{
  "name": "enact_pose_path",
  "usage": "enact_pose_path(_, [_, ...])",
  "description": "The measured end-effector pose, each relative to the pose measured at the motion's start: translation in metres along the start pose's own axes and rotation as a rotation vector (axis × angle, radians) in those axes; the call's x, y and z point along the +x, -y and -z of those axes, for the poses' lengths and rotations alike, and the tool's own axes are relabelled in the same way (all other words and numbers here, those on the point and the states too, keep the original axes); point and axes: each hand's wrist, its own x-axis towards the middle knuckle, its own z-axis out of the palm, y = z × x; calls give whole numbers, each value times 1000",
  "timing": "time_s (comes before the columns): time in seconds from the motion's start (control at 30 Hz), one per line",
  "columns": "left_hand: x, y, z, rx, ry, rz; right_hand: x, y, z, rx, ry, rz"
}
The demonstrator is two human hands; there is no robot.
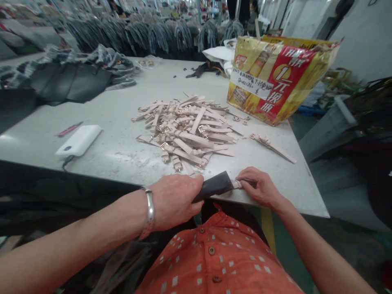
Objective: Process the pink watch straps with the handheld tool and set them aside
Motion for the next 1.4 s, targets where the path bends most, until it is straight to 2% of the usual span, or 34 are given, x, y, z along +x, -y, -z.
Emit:
enact_pose_path(0.13, [18,-11,0,8,-39,-13,0,1,0,13,0,-3])
enact_pose_path(0.23, [22,-8,0,-12,-46,4,0,2,0,10,4,-9])
enact_pose_path(0.33, [17,5,-2,-28,-75,84,-1,4,2,5,32,-4])
enact_pose_path(0.47, [-2,22,-8,-79,-78,142,-2,6,5,-1,67,7])
enact_pose_path(0.63, [-22,19,-21,-142,17,97,-2,4,2,-66,96,-4])
enact_pose_path(0.83, [-8,8,-31,-195,-41,78,2,6,-1,-75,91,9])
enact_pose_path(1.0, [-4,13,-36,-209,-108,115,1,11,-2,-147,70,53])
enact_pose_path(1.1, [-13,18,-40,-228,-135,151,1,3,3,-192,11,35])
enact_pose_path(1.17, [-20,21,-44,-247,-119,177,5,-7,13,-234,-80,-3])
enact_pose_path(1.33, [-37,26,-58,-280,-102,241,20,-43,59,-427,-335,-102])
enact_pose_path(1.4, [-44,28,-62,-295,-111,261,26,-56,76,-496,-388,-134])
